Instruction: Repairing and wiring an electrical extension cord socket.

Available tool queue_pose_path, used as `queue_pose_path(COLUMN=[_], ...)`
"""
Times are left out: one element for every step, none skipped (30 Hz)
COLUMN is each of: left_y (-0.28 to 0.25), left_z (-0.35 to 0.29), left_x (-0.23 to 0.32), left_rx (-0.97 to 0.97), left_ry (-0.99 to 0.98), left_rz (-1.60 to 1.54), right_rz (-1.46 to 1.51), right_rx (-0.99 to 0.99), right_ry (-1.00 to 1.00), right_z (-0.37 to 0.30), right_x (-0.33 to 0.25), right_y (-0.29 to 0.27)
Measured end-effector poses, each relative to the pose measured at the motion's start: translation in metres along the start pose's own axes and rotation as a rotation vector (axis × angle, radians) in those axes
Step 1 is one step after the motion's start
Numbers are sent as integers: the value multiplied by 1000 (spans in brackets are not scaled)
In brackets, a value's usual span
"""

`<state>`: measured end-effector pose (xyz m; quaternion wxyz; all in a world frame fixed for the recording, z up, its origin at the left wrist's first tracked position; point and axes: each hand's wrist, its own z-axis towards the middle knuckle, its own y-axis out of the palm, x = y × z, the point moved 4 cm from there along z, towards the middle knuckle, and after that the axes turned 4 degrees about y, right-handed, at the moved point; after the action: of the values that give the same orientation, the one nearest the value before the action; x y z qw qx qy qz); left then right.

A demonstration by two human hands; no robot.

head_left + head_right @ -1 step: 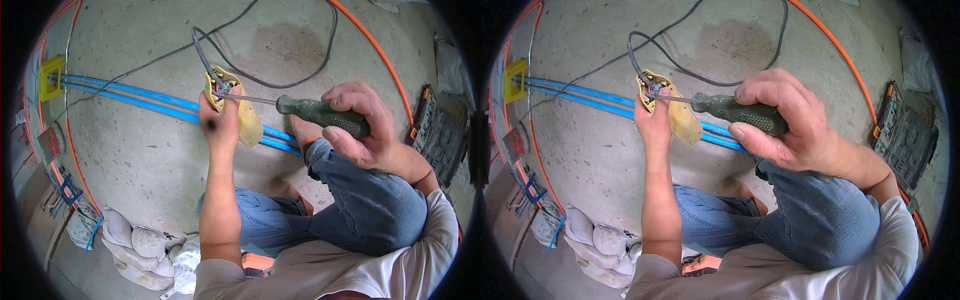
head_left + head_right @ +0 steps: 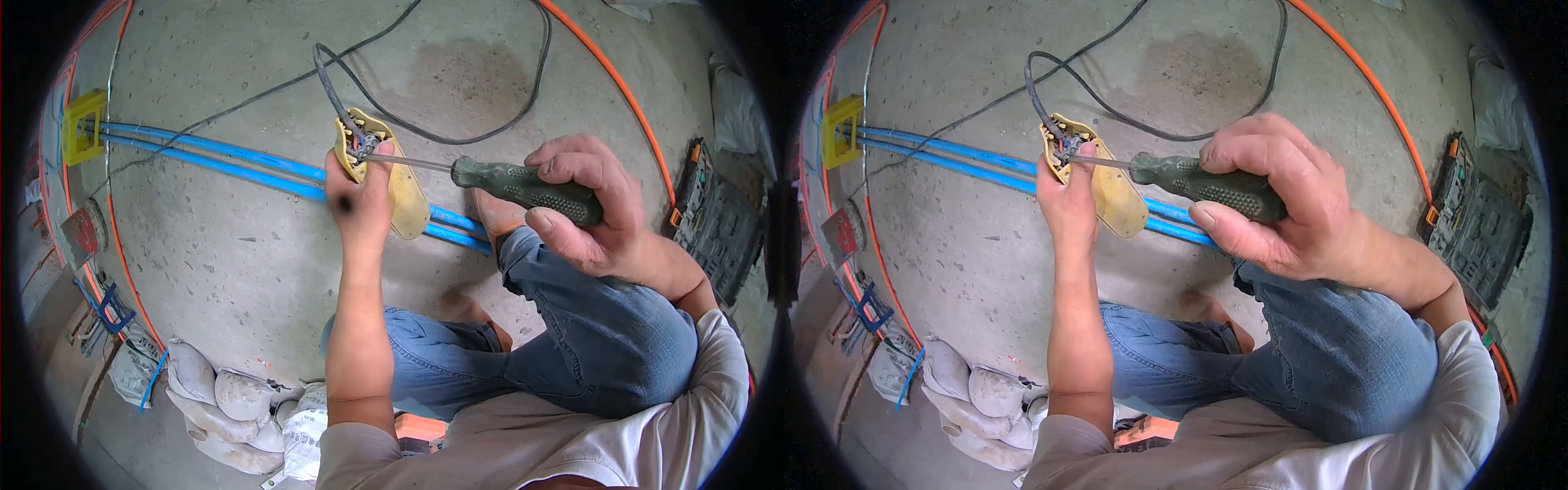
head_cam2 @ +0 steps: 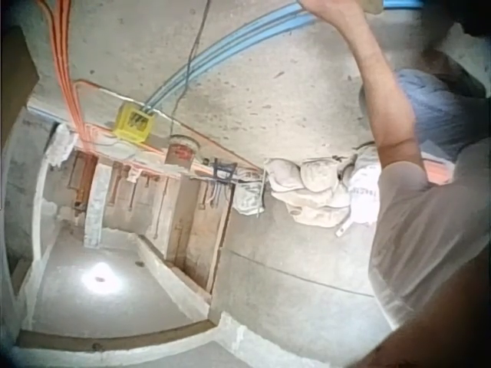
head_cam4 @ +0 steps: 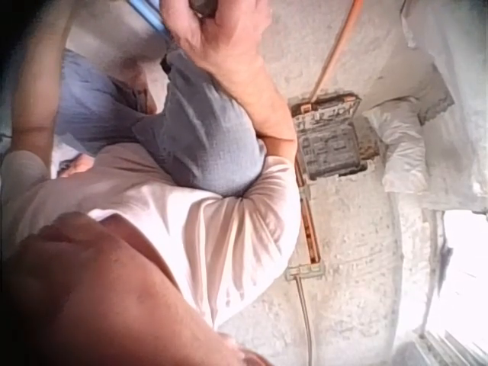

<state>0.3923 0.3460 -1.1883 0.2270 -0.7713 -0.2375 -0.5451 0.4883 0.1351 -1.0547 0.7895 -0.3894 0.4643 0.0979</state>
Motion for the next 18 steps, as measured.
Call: queue_pose_path(left_y=[0, 1, 1, 2, 1, 1, -1, -2, -2, -2, -2, -2, -1, 0, -1, -2, -2, -2], left_z=[0, 0, 0, 0, 0, 0, 0, 0, 1, 1, 1, 0, 0, -1, -1, -1, -1, 0], left_x=[-1, -1, 0, 2, 3, 3, 1, 0, -2, -2, -2, -1, 0, 1, 1, 1, 1, 2], left_rx=[1, 1, 0, 8, 18, 18, 27, 34, 33, 35, 39, 38, 42, 47, 47, 47, 46, 45], left_ry=[14, 29, 29, 30, 32, 32, 31, 31, 31, 56, 82, 82, 110, 137, 137, 127, 117, 117], left_rz=[20, 39, 38, 53, 69, 70, 70, 69, 67, 120, 174, 174, 177, 182, 182, 180, 175, 173], right_rz=[-9, -18, -19, -26, -30, -29, 44, 116, 114, 100, 86, 86, 86, 86, 86, 90, 91, 90], right_rx=[-6, -13, -12, -40, -68, -67, -118, -169, -168, -169, -171, -170, -174, -177, -178, -221, -263, -263], right_ry=[9, 19, 20, 56, 91, 92, 240, 388, 389, 344, 299, 299, 308, 318, 319, 372, 426, 426], right_z=[-1, -2, -2, -1, -1, -2, -5, -8, -8, -8, -7, -7, -6, -5, -4, -4, -4, -4], right_x=[1, 2, 2, 3, 4, 2, 3, 6, 6, 6, 5, 4, 3, 3, 2, 1, 1, 2], right_y=[0, 0, 0, 1, 2, 1, 3, 5, 5, 5, 5, 4, 3, 3, 2, 4, 4, 4])
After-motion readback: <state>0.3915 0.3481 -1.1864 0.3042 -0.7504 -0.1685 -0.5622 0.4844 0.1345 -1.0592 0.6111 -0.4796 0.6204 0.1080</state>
